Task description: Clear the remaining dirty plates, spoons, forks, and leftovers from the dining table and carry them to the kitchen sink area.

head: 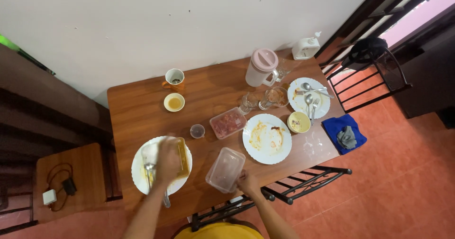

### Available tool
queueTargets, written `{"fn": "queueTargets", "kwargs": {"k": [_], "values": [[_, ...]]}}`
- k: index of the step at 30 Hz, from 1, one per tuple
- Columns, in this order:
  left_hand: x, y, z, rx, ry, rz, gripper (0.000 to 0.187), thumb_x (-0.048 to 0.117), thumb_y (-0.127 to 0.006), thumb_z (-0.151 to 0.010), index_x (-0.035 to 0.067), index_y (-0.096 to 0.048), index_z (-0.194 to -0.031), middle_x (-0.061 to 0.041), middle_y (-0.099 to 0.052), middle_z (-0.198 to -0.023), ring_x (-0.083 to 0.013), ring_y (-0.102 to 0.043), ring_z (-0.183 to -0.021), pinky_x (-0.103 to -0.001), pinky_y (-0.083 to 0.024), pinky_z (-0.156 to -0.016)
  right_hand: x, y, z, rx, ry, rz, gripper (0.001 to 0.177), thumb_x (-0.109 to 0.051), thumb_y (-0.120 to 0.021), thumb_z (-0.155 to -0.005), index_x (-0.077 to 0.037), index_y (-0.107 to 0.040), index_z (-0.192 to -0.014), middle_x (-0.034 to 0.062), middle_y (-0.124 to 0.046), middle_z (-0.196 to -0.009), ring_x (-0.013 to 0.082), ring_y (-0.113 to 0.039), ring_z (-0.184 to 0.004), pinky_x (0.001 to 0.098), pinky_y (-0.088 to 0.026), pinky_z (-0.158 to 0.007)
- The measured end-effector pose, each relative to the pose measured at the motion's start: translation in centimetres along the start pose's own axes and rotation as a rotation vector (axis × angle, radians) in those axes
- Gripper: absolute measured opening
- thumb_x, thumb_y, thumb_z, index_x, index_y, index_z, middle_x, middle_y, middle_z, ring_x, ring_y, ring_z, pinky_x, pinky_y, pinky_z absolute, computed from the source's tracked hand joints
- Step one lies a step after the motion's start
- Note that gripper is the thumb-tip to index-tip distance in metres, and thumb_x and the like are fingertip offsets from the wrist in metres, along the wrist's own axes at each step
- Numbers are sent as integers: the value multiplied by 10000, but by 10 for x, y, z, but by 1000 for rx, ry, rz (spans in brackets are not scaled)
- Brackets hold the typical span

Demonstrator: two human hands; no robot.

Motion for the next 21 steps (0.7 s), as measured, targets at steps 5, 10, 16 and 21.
{"fn": "queueTargets", "kwargs": {"k": [5, 10, 16, 21], "values": [[56, -71, 27, -425, 39, 105, 461, 37, -556, -925, 93, -558, -1383, -147, -456, -1528, -376, -516, -1328, -441, -461, -1093, -17, -6, 19, -1, 45, 37, 248, -123, -771, -782, -22, -671, -986, 120, -746, -746, 190, -750, -659, 343, -585, -618], [62, -90, 43, -499, 7, 75, 608, 8, -621, -804, 31, -505, -1399, -196, -355, -1597, -481, -449, -1354, -515, -420, -1038, -28, -7, 29, -83, -43, -252, 367, -128, -766, -760, -33, -592, -1069, 143, -751, -779, 247, -734, -632, 407, -590, -591], [-2, -22, 51, 25, 89, -97, 384, 49, -560, -947, 109, -620, -1321, -99, -541, -1456, -280, -528, -1385, -484, -464, -1192, -60, -16, 36, 324, 157, 115, 317, -212, -797, -868, 26, -618, -977, 195, -709, -846, 284, -694, -761, 379, -556, -682], [-93, 48, 73, 229, 840, -167, 503, 166, -651, -940, 33, -515, -1406, -226, -428, -1458, -389, -444, -1290, -517, -508, -905, -107, -79, 5, 9, 371, -162, 401, -297, -699, -930, -23, -609, -1208, 122, -718, -1038, 229, -701, -949, 359, -558, -825]]}}
Point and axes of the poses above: each hand's wrist, its own z-axis away from the middle knuckle, its own y-axis out of the back of the hand, x = y × z, the point moved 1 cm from there along -z, towards the middle knuckle
